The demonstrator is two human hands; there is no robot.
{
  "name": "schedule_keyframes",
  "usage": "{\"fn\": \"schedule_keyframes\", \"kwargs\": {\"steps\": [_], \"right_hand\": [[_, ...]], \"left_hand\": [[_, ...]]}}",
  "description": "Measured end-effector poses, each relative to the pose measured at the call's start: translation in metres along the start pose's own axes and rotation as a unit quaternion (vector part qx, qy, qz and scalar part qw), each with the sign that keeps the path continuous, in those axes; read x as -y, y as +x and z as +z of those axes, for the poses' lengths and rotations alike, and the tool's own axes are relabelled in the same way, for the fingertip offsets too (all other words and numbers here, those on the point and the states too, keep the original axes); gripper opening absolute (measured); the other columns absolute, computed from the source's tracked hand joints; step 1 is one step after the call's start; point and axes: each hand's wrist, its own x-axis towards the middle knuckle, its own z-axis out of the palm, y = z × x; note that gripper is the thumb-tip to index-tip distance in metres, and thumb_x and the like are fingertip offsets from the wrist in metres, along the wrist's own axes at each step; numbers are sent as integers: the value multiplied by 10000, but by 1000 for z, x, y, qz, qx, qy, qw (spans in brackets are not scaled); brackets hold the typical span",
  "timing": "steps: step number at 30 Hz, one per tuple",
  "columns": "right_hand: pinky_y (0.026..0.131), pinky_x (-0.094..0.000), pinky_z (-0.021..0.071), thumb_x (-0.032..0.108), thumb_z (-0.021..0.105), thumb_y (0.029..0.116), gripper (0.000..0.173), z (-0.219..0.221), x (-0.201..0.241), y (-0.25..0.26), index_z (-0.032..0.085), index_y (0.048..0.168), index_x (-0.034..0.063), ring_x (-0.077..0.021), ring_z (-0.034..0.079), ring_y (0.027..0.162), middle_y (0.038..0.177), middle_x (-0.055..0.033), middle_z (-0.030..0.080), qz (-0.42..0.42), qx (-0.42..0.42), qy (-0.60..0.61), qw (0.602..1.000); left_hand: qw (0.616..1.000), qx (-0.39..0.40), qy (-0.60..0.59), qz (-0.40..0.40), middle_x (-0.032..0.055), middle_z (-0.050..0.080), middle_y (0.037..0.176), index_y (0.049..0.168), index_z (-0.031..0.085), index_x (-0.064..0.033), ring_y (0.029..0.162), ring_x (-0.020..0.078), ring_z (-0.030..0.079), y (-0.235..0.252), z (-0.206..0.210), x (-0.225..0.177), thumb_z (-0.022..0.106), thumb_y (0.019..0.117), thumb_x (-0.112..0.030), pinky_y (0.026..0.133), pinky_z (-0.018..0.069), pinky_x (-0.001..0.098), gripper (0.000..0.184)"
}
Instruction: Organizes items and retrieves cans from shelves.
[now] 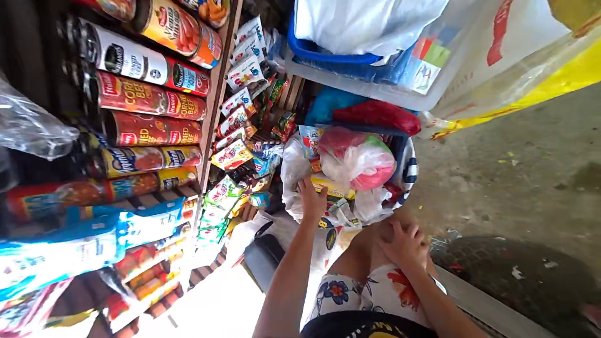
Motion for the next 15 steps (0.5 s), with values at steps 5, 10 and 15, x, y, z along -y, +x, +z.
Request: {"fn": "schedule_keyframes", "kwargs": {"steps": [5, 10, 15], "right_hand": [[976, -746, 386, 517, 782, 839, 767, 5, 0, -2, 496, 1491, 228, -569, 348, 1393, 1572, -320, 291, 6, 1, -14, 1000], [988, -790, 356, 469, 815, 823, 806, 6, 0, -9, 487, 1507, 198, -621, 316, 1392, 1574, -369, 261, -7, -1, 13, 1000], [968, -793, 366, 446, 800, 816, 818, 6, 7, -11, 477, 1515, 172, -631, 325, 1381, 1569, -377, 269, -7, -13, 7, 1000]], "left_hand": [[995, -26, 78, 62, 169, 468, 1540, 1525, 456, -129, 1394, 421, 439, 67, 5, 6, 767, 878, -175, 1103, 406, 606, 719], [986, 36, 113, 114, 221, 516, 1477, 1443, 539, -56, 1357, 413, 492, 78, -22, 4, 805, 870, -280, 1109, 430, 565, 670], [986, -52, -14, 156, 238, 552, 1393, 1379, 559, 5, 1232, 325, 608, 19, -88, -5, 829, 845, -232, 1038, 528, 440, 643]]}}
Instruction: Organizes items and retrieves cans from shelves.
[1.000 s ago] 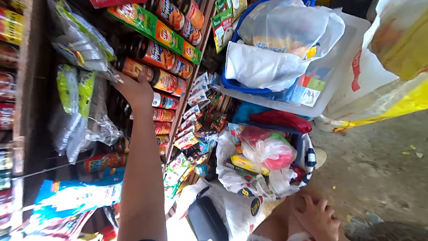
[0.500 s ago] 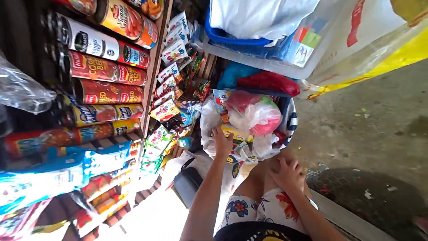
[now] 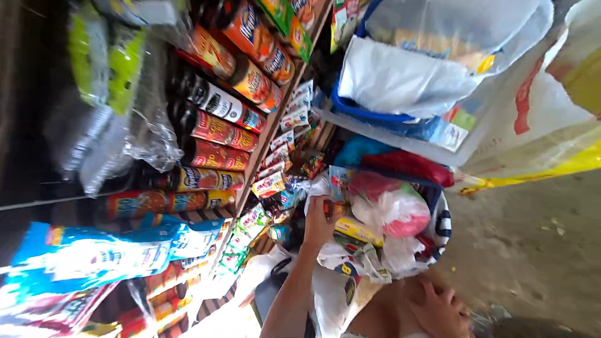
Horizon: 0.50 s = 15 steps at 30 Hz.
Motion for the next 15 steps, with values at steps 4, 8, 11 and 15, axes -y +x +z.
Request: {"fn": "schedule_keyframes", "kwargs": {"steps": [4, 8, 11, 15], "right_hand": [[939, -800, 371, 454, 815, 801, 845, 4, -2, 7, 472, 1519, 167, -644, 332, 1364, 1571, -382, 254, -4, -13, 8, 1000], [965, -807, 353, 522, 777, 797, 871, 17, -8, 13, 447, 1534, 196, -619, 314, 1399, 1604, -332, 256, -2, -16, 4, 1000], [1014, -801, 330, 543, 761, 808, 876, 22, -8, 14, 436, 1540, 187, -581, 263, 1456, 1643, -273, 237, 4, -9, 9, 1000], [1076, -764, 301, 495, 714, 867, 820, -9, 11, -1, 400, 1563, 196, -532, 270, 1478, 1659, -263, 203, 13, 50, -1, 999]], "left_hand": [[982, -146, -66, 104, 225, 617, 1299, 1359, 537, 55, 1146, 259, 655, -19, -76, -41, 806, 862, -244, 970, 572, 407, 640], [935, -294, -52, 193, 189, 586, 1363, 1411, 539, -5, 1205, 243, 611, 5, -138, -98, 744, 918, -272, 969, 552, 417, 597], [898, -367, -40, 238, 214, 513, 1428, 1465, 497, -5, 1263, 260, 562, 47, -169, -133, 687, 967, -237, 1007, 528, 380, 582], [851, -446, -30, 275, 250, 498, 1447, 1489, 423, 45, 1316, 279, 526, 97, -199, -158, 674, 963, -185, 1077, 475, 366, 627]]}}
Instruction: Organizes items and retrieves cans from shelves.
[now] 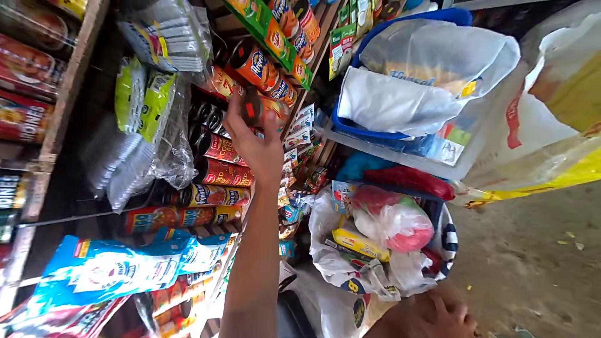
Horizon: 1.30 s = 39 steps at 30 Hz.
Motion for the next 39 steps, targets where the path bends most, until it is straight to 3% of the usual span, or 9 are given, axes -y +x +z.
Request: {"fn": "schedule_keyframes", "kwargs": {"steps": [6, 8, 9, 12, 17, 25, 29, 37, 39], "right_hand": [[1071, -738, 332, 534, 720, 838, 825, 31, -17, 26, 407, 1554, 271, -510, 280, 1481, 1674, -226, 184, 14, -24, -19, 999], [980, -790, 362, 535, 764, 763, 813, 43, -23, 27, 528, 1472, 214, -578, 370, 1394, 1596, -293, 317, -16, -109, 10, 994], [968, -807, 344, 508, 774, 805, 803, 28, -18, 17, 517, 1483, 164, -616, 340, 1381, 1577, -342, 296, -23, -87, 29, 995], [1047, -768, 340, 568, 714, 807, 833, 22, -15, 23, 473, 1510, 193, -560, 321, 1437, 1626, -300, 247, 0, -39, 6, 999], [973, -798, 368, 673, 702, 726, 884, 64, -38, 56, 503, 1479, 256, -573, 401, 1376, 1600, -279, 322, -3, -97, -22, 995], [991, -777, 382, 692, 655, 771, 902, 51, -31, 47, 452, 1523, 236, -541, 388, 1407, 1636, -260, 263, 1, -64, -31, 997], [954, -787, 371, 572, 770, 784, 835, 36, -23, 31, 507, 1486, 206, -594, 356, 1382, 1590, -319, 283, -8, -84, 2, 996], [1013, -782, 350, 650, 667, 790, 877, 40, -25, 40, 451, 1523, 221, -541, 344, 1432, 1633, -265, 264, 6, -47, -26, 999], [976, -800, 348, 509, 787, 807, 831, 21, -17, 22, 491, 1502, 162, -605, 326, 1399, 1597, -340, 256, -4, -51, 22, 998]], "left_hand": [[995, -94, -16, -27, 275, 469, 1485, 1487, 322, 121, 1357, 257, 514, 38, 17, 12, 713, 947, -161, 1115, 445, 323, 724], [992, -119, -22, -45, 256, 503, 1459, 1493, 302, 113, 1328, 225, 543, 45, 23, 13, 734, 930, -136, 1089, 467, 296, 752], [990, -124, -15, -59, 255, 503, 1460, 1498, 288, 110, 1329, 222, 542, 48, 25, 13, 740, 926, -130, 1086, 463, 288, 768], [985, -146, 17, -89, 244, 523, 1445, 1490, 304, 108, 1321, 212, 547, 59, 29, 18, 764, 905, -142, 1082, 459, 276, 785], [981, -141, 43, -127, 217, 554, 1429, 1488, 323, 80, 1290, 181, 577, 71, 26, 21, 779, 907, -199, 1054, 473, 254, 790], [979, -150, 52, -127, 258, 456, 1484, 1523, 263, 80, 1340, 233, 516, 71, 31, 25, 776, 914, -220, 1085, 448, 263, 851], [980, -138, 61, -129, 242, 495, 1444, 1533, 233, 64, 1304, 219, 552, 68, 32, 22, 822, 859, -161, 1068, 469, 267, 922], [980, -122, 77, -136, 235, 521, 1418, 1525, 270, 55, 1266, 216, 574, 70, 33, 24, 822, 857, -159, 1031, 487, 270, 893], [980, -121, 80, -136, 245, 511, 1435, 1523, 280, 66, 1285, 231, 562, 71, 33, 25, 815, 862, -167, 1050, 475, 279, 881]]}}
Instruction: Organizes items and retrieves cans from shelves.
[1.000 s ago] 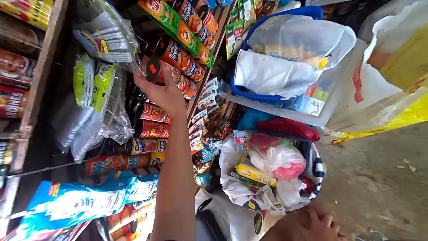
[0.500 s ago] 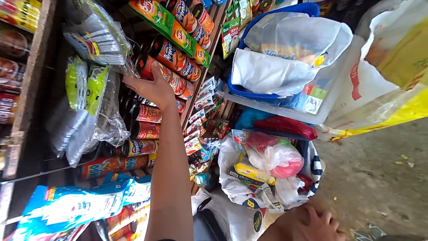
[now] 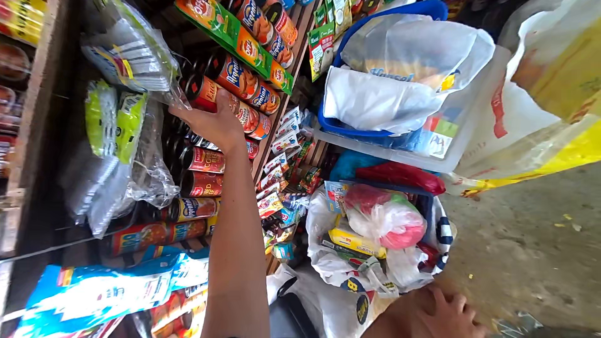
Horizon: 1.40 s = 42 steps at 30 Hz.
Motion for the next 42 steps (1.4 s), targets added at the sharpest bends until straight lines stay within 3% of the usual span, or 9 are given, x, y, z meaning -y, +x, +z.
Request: {"fn": "schedule_keyframes", "kwargs": {"steps": [2, 10, 14, 21, 28, 32, 36, 39, 42], "right_hand": [[963, -789, 366, 444, 815, 808, 810, -11, 6, -9, 497, 1496, 157, -615, 327, 1389, 1583, -355, 260, 1, 0, 9, 1000], [948, -770, 389, 465, 820, 797, 811, -9, 6, -7, 510, 1485, 167, -607, 342, 1381, 1582, -352, 261, 4, -6, -1, 1000], [1009, -761, 374, 634, 673, 794, 834, 14, -7, 11, 472, 1498, 234, -539, 379, 1411, 1629, -271, 265, 8, -5, -36, 999], [989, -775, 356, 604, 723, 814, 857, 13, -6, 12, 449, 1523, 208, -566, 342, 1411, 1633, -283, 228, 7, 26, -27, 999], [990, -749, 387, 680, 667, 753, 856, 34, -15, 20, 499, 1478, 258, -524, 394, 1404, 1618, -234, 315, 3, -25, -53, 998], [1064, -759, 328, 596, 681, 853, 866, -9, 11, -7, 402, 1558, 177, -545, 319, 1448, 1648, -278, 218, 8, 50, -28, 998], [960, -787, 358, 466, 818, 804, 805, -7, 5, -9, 510, 1481, 158, -621, 339, 1373, 1570, -370, 266, -6, -3, -2, 1000], [990, -766, 361, 447, 816, 818, 784, -12, 3, -11, 511, 1482, 161, -608, 336, 1387, 1569, -374, 263, 6, -6, 42, 999], [1044, -716, 391, 242, 717, 914, 606, -34, -4, -24, 534, 1405, -61, -622, 425, 1304, 1431, -453, 388, -52, -143, 273, 950]], "left_hand": [[1000, 0, 4, 1, 241, 518, 1429, 1517, 293, 67, 1288, 232, 560, 1, 0, 0, 815, 866, -183, 1058, 470, 279, 871], [1000, -3, -6, 2, 239, 501, 1436, 1514, 280, 65, 1277, 227, 562, 1, -1, 4, 815, 862, -157, 1041, 480, 274, 872], [1000, 4, -21, 5, 224, 525, 1400, 1512, 283, 59, 1240, 203, 583, -1, -3, 5, 817, 863, -166, 1015, 501, 263, 870], [1000, 5, -17, -9, 218, 543, 1386, 1512, 282, 63, 1242, 197, 589, 2, -1, 3, 820, 862, -177, 1020, 500, 260, 877], [1000, 3, -11, 8, 224, 550, 1376, 1506, 300, 68, 1230, 205, 589, 1, 4, 2, 821, 859, -186, 1021, 489, 261, 869], [1000, 18, -12, 4, 238, 522, 1409, 1507, 298, 70, 1260, 224, 566, -1, 2, -2, 822, 859, -194, 1043, 473, 270, 874], [999, 27, -25, 12, 257, 495, 1433, 1510, 315, 68, 1259, 248, 564, -2, 3, -2, 798, 871, -171, 1029, 483, 292, 836], [997, 30, -74, 24, 254, 489, 1432, 1514, 304, 67, 1260, 241, 560, -12, 2, 0, 775, 888, -137, 1026, 492, 289, 810], [982, 52, -169, 66, 283, 420, 1486, 1517, 263, 102, 1334, 285, 512, -50, -11, -5, 730, 907, -80, 1076, 486, 341, 790]]}}
